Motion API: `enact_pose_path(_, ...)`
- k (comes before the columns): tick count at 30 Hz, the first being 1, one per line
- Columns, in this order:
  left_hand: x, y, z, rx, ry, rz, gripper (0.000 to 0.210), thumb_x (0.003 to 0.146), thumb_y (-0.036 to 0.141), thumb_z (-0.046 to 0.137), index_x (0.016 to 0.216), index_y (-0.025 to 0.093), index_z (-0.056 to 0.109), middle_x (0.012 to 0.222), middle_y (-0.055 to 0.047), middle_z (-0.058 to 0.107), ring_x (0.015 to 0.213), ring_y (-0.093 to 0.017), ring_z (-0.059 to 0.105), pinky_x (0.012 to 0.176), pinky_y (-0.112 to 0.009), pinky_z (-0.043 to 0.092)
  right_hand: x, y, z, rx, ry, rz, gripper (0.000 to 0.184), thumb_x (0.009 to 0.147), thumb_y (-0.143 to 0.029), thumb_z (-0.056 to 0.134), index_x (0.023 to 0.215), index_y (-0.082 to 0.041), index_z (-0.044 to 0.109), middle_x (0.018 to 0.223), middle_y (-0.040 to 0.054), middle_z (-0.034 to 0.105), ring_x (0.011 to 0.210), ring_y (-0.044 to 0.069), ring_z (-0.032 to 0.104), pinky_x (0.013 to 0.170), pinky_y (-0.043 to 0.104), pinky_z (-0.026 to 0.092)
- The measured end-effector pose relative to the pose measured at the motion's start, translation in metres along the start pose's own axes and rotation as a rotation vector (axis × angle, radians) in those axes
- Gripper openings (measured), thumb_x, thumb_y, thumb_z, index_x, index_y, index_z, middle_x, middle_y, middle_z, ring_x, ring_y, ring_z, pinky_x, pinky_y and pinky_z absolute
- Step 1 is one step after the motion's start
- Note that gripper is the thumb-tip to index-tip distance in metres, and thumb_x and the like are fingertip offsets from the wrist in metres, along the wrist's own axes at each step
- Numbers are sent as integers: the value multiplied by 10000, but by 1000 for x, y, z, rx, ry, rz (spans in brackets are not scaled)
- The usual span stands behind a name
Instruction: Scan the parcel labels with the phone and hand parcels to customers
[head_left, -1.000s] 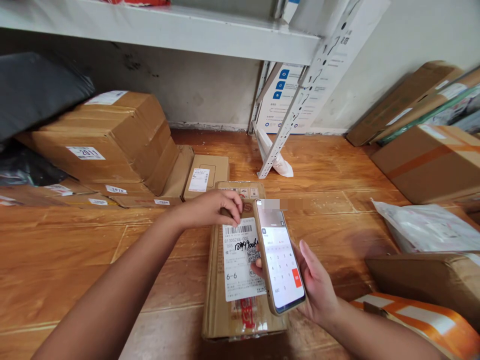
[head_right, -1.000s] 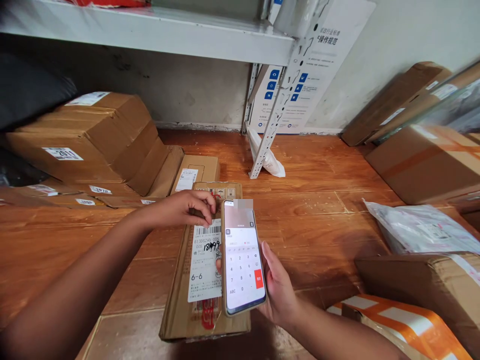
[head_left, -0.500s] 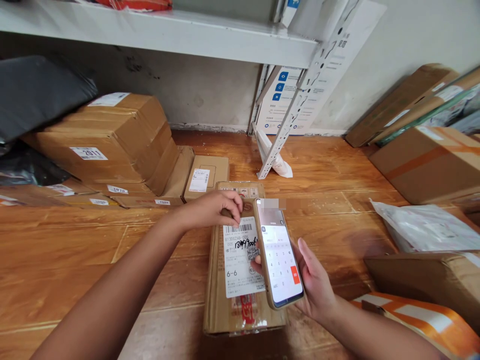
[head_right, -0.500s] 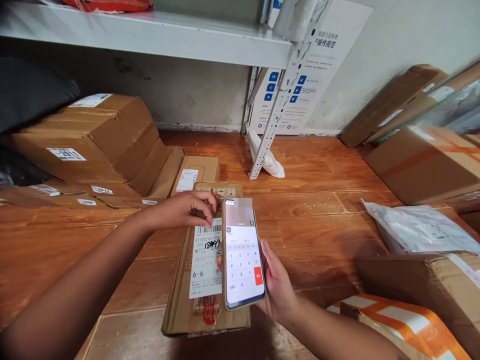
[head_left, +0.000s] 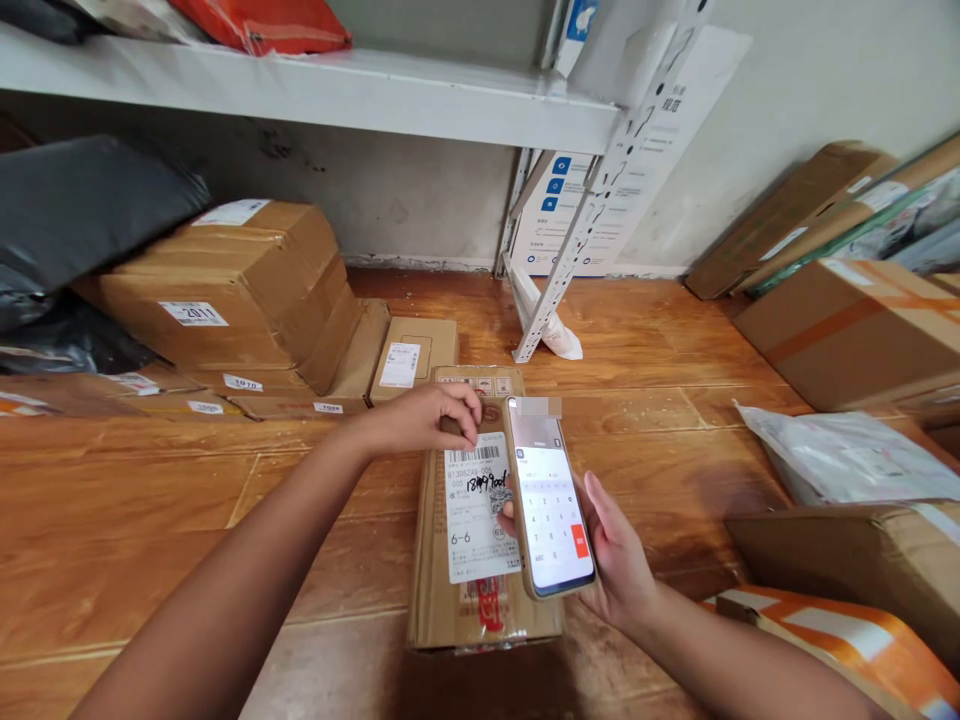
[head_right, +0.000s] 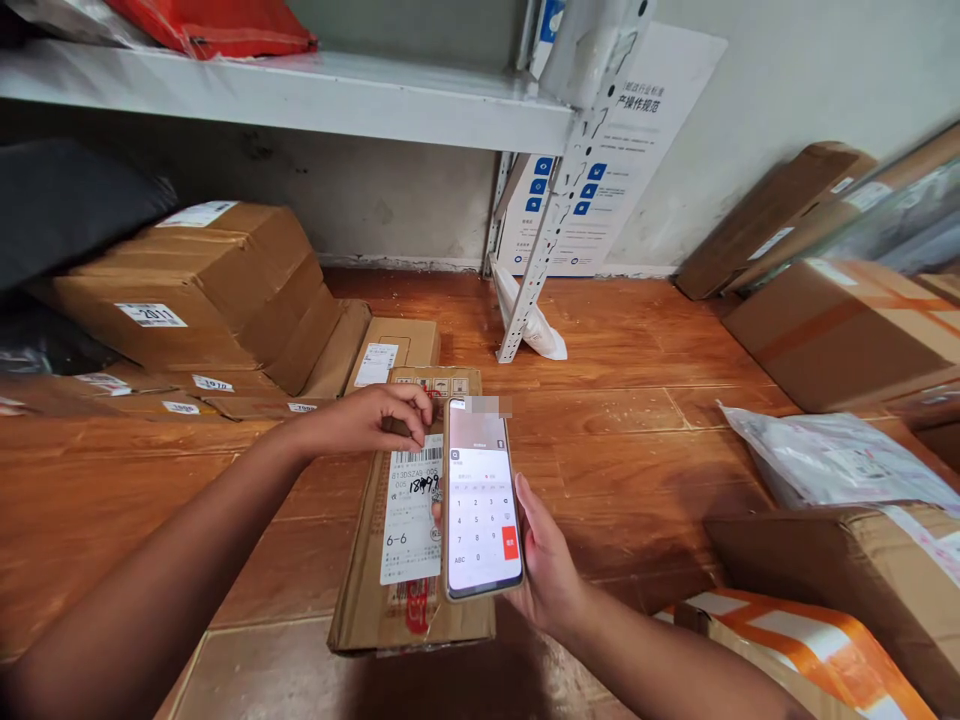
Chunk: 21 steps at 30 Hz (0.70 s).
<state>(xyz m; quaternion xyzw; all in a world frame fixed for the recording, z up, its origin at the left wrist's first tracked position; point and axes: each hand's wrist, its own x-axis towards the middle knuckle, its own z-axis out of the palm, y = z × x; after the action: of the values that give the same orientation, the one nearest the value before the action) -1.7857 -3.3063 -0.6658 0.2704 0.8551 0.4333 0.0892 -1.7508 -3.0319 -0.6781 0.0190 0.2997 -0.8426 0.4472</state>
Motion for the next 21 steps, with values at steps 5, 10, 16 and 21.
enact_pose_path(5, -6, 17, 5, 172, 63, 17, 116, 885, 220, 546, 895, 190, 658, 1032, -37, 585, 977, -131, 571, 893, -289, 457, -2, 0, 1, -16, 0, -11, 453, 955, -494, 420, 1152, -166, 664, 1121, 99, 718, 1013, 256, 678, 950, 441, 487)
enact_pose_path(10, -33, 52, 45, 581, 259, -123, 255, 932, 266, 467, 1139, 189, 592, 1229, -86, 581, 1119, -211, 545, 953, -398, 478, -3, 0, 4, 4, 31, -31, 418, 930, -487, 486, 1120, -170, 680, 1116, 83, 722, 1025, 243, 675, 1021, 424, 439)
enact_pose_path(16, -49, 88, 116, 975, 334, -224, 484, 916, 362, 480, 1243, 10, 544, 1321, -207, 545, 1217, -315, 502, 959, -423, 502, -6, -6, 2, 2, 60, -46, 453, 920, -510, 473, 1116, -159, 680, 1057, 109, 739, 945, 264, 700, 978, 461, 469)
enact_pose_path(21, -41, 92, 127, 977, 374, -312, 547, 897, 393, 468, 1261, -9, 534, 1344, -221, 524, 1229, -341, 483, 958, -435, 498, -4, -14, 9, 21, 92, -77, 400, 904, -487, 504, 1104, -188, 680, 982, 92, 757, 954, 276, 696, 965, 488, 474)
